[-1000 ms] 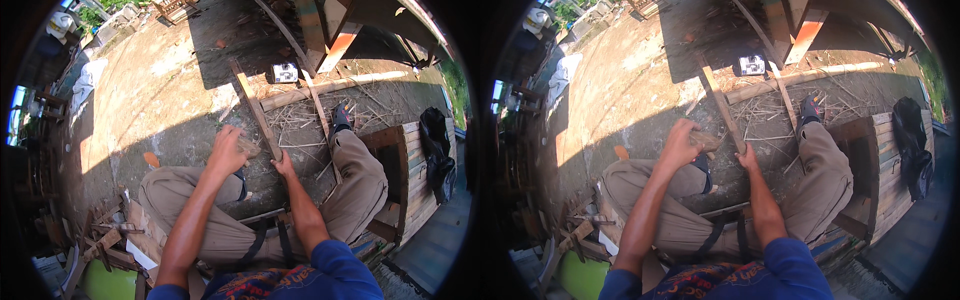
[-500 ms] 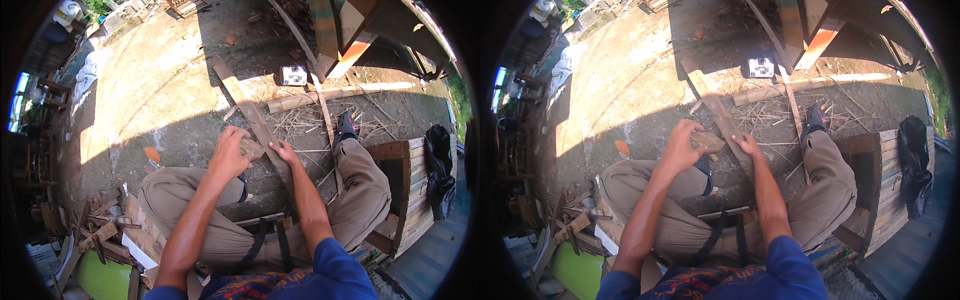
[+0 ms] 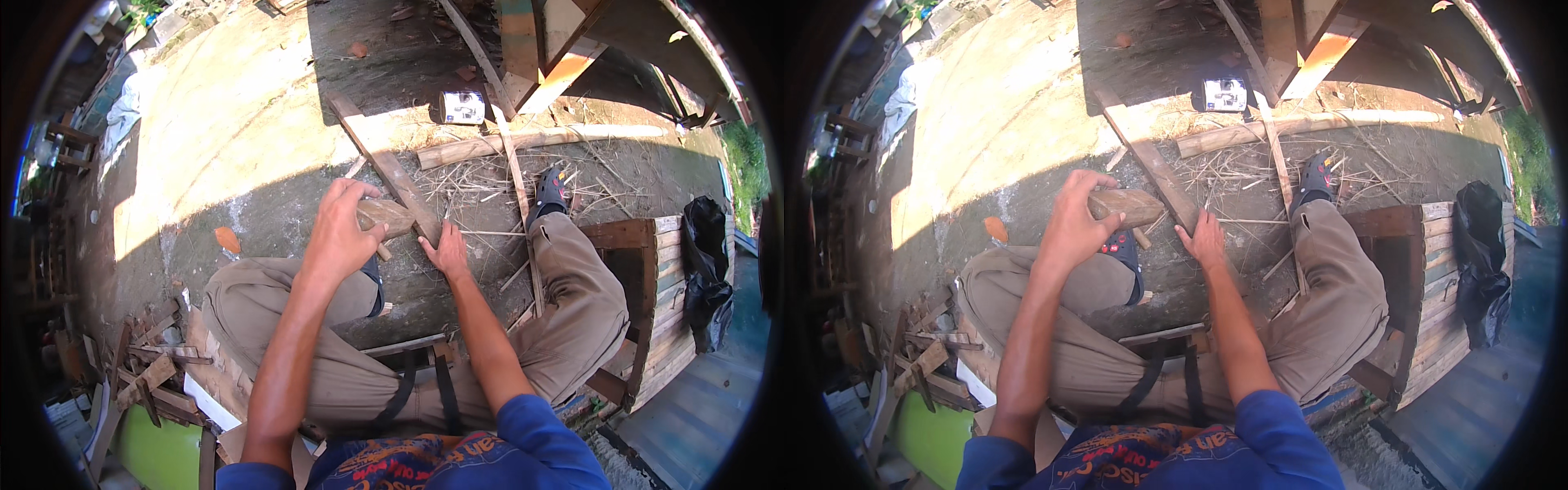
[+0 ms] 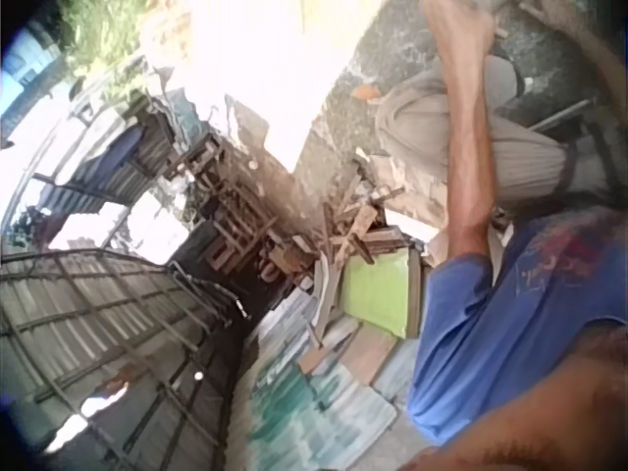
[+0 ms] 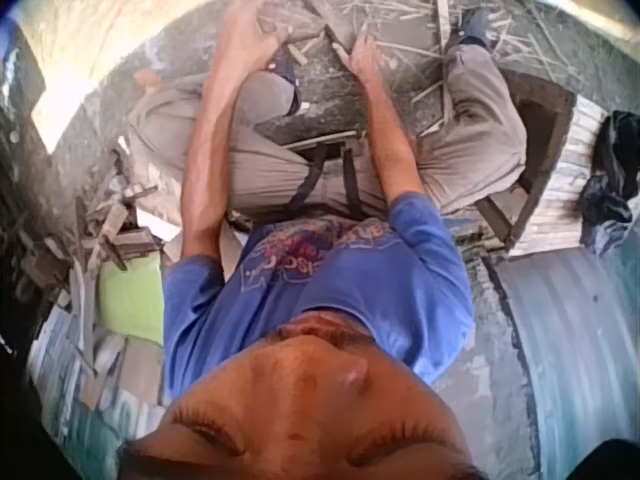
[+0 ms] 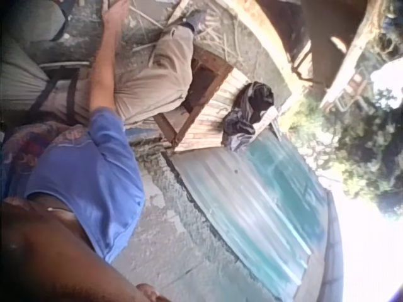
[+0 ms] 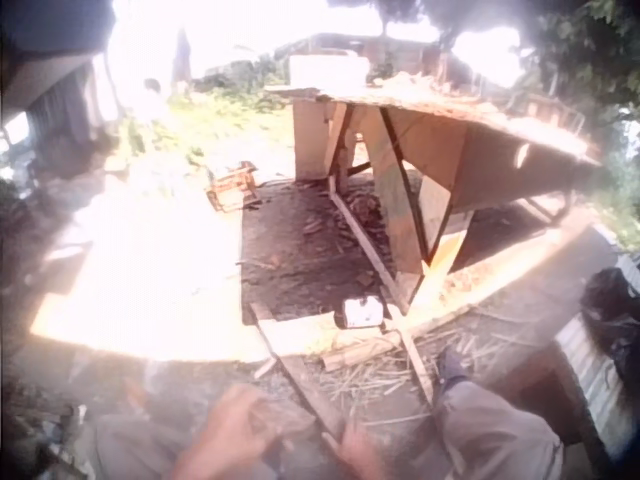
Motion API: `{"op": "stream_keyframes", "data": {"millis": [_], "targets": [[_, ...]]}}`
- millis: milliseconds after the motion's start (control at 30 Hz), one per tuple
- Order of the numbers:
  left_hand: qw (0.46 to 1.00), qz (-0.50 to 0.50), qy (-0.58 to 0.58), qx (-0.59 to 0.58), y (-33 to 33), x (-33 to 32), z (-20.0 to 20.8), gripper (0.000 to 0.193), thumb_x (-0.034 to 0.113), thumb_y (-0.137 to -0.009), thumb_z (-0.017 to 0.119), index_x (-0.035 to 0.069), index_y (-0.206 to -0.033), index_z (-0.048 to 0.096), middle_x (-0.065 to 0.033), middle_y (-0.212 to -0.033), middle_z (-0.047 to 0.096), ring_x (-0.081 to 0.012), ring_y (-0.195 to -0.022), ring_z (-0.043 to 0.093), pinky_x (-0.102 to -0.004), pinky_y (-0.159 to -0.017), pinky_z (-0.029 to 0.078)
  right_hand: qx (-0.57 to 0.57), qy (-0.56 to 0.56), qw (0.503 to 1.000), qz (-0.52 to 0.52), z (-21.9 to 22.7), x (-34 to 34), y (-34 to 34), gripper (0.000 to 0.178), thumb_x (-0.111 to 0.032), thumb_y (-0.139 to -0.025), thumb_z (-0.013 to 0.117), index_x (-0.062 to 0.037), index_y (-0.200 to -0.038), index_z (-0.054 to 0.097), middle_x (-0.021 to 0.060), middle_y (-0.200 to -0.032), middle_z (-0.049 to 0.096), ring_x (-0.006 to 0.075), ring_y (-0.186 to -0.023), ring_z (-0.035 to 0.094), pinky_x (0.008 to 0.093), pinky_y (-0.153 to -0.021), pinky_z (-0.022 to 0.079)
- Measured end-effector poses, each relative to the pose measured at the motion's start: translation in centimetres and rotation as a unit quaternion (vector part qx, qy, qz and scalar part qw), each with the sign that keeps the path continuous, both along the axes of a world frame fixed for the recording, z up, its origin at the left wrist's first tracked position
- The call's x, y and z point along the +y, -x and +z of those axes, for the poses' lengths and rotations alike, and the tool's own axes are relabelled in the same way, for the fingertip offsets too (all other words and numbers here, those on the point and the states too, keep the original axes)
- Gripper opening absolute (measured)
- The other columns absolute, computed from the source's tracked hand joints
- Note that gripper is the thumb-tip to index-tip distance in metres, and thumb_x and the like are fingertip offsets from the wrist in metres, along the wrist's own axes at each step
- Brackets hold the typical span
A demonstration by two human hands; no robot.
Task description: The person sits on the ground and uses a hammer to drive nails into wooden planks. They repeatedly position the wood, strike it with the hammer, and adjust the pieces during the process.
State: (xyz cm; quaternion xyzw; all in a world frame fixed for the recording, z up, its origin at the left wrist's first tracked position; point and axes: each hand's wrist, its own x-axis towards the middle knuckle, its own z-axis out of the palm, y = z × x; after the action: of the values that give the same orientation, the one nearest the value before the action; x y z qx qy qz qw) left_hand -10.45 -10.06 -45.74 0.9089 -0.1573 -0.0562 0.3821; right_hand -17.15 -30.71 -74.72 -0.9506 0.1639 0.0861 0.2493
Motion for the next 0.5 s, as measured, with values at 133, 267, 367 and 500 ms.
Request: {"op": "stream_keyframes", "data": {"millis": [133,267,367,500], "targets": [[0.999,0.033,0.012,-0.016,-0.5,0.5,0.7,0.039,0.003,-0.072,0.080,0.002,-0.108,0.066,-0.0173,-0.112,0.060,-0.0360,-0.107,0.061,-0.0421,-0.094,0.049,-0.035,0.187,0.981,0.025,-1.7,3.9,2.5,0.079,-0.045,-0.088,0.071,-0.0042,-0.146,0.037,0.0205,-0.145,0.046,0.0334,-0.135,0.045,0.0525,-0.104,0.043],[0.997,0.061,-0.017,-0.038,-1.0,1.6,0.2,0.040,0.005,-0.072,0.080,0.004,-0.110,0.066,-0.0160,-0.113,0.062,-0.0323,-0.108,0.061,-0.0402,-0.095,0.047,0.056,0.141,0.988,-0.030,-5.1,0.6,2.0,0.056,-0.017,-0.091,0.066,-0.0039,-0.141,0.043,0.0171,-0.128,0.057,0.0335,-0.121,0.057,0.0473,-0.101,0.048],[0.996,0.064,-0.030,-0.060,-1.3,1.8,-0.2,0.040,0.006,-0.072,0.081,0.003,-0.109,0.066,-0.0163,-0.114,0.063,-0.0323,-0.107,0.062,-0.0396,-0.093,0.048,0.076,0.151,0.986,0.000,-6.1,-1.2,1.1,0.045,-0.009,-0.092,0.062,-0.0039,-0.135,0.049,0.0150,-0.117,0.062,0.0341,-0.110,0.064,0.0439,-0.093,0.054],[0.996,0.075,-0.025,-0.038,-1.1,1.8,0.4,0.040,0.006,-0.072,0.080,0.003,-0.109,0.066,-0.0164,-0.113,0.063,-0.0330,-0.106,0.063,-0.0399,-0.091,0.049,0.166,-0.016,0.986,0.020,-3.2,-3.6,-0.9,0.051,-0.009,-0.081,0.071,0.0030,-0.126,0.051,0.0274,-0.110,0.068,0.0409,-0.108,0.067,0.0472,-0.090,0.056]]}}
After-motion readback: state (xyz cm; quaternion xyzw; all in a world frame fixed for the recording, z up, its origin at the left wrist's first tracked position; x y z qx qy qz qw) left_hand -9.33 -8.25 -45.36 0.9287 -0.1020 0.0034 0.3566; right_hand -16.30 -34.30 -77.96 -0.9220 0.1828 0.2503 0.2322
